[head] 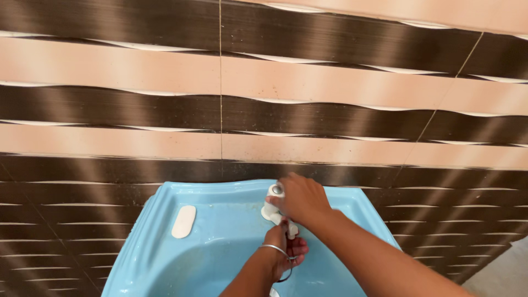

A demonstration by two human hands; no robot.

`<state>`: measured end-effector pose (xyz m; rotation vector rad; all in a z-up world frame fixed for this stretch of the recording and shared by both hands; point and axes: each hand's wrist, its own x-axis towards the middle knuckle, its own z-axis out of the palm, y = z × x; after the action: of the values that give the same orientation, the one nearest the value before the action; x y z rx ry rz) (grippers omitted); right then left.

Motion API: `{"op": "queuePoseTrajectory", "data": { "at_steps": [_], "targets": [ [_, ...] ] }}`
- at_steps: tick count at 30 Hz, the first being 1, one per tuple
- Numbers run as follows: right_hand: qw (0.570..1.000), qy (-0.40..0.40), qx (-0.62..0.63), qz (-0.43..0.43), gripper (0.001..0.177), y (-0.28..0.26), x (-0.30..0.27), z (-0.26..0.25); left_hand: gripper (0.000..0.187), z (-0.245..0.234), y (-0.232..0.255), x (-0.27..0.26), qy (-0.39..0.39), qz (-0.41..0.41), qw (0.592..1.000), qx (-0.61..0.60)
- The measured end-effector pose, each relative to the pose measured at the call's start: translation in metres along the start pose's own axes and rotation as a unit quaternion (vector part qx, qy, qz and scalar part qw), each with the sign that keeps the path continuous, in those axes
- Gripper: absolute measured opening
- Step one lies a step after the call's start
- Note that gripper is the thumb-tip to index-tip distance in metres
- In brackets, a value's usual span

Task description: The person wipes a light blue wall-mounted sink with a red cloth. They clean the basin, faucet, and surrounding surfaces in a bathroom with dark wavy-patterned tiles.

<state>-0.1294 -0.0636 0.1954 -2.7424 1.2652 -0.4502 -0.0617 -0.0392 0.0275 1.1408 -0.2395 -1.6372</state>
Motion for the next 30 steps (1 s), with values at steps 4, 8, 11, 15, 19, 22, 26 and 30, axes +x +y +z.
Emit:
{"op": "queuePoseTrajectory", "data": {
  "at_steps": [4,8,11,15,19,22,26,30],
  "targets": [
    [0.990,-0.071,-0.113,-0.052,0.047,-0.009,0.018,-0.008,0.054,-0.004,0.001,0.002,0.006,0.003,1.000,-0.002],
    [0.981,-0.143,-0.128,-0.042,0.045,-0.009,0.030,-0.016,0.051,0.014,0.003,0.004,-0.006,-0.027,0.993,-0.118],
    [0.979,-0.153,-0.117,-0.074,0.051,0.000,0.039,-0.022,0.044,0.044,-0.001,-0.002,-0.061,0.007,0.957,-0.283],
    [0.972,-0.157,0.024,-0.171,0.058,0.027,0.047,-0.020,0.060,0.077,0.024,0.005,-0.059,-0.051,0.973,-0.218],
    [0.955,-0.158,0.135,-0.210,0.062,0.046,0.048,-0.011,0.066,0.045,0.056,0.022,-0.055,-0.132,0.982,0.125],
    [0.944,-0.163,0.135,-0.252,0.061,0.053,0.055,-0.007,0.042,0.043,0.042,0.040,-0.036,-0.049,0.990,0.129],
    [0.928,-0.144,0.107,-0.327,0.066,0.069,0.075,0.007,0.033,0.066,0.028,0.068,0.026,-0.010,0.994,-0.106],
    [0.867,-0.008,0.498,0.022,0.041,0.110,0.069,0.045,0.045,0.064,0.021,0.089,0.048,0.019,0.993,-0.104]
  ]
}}
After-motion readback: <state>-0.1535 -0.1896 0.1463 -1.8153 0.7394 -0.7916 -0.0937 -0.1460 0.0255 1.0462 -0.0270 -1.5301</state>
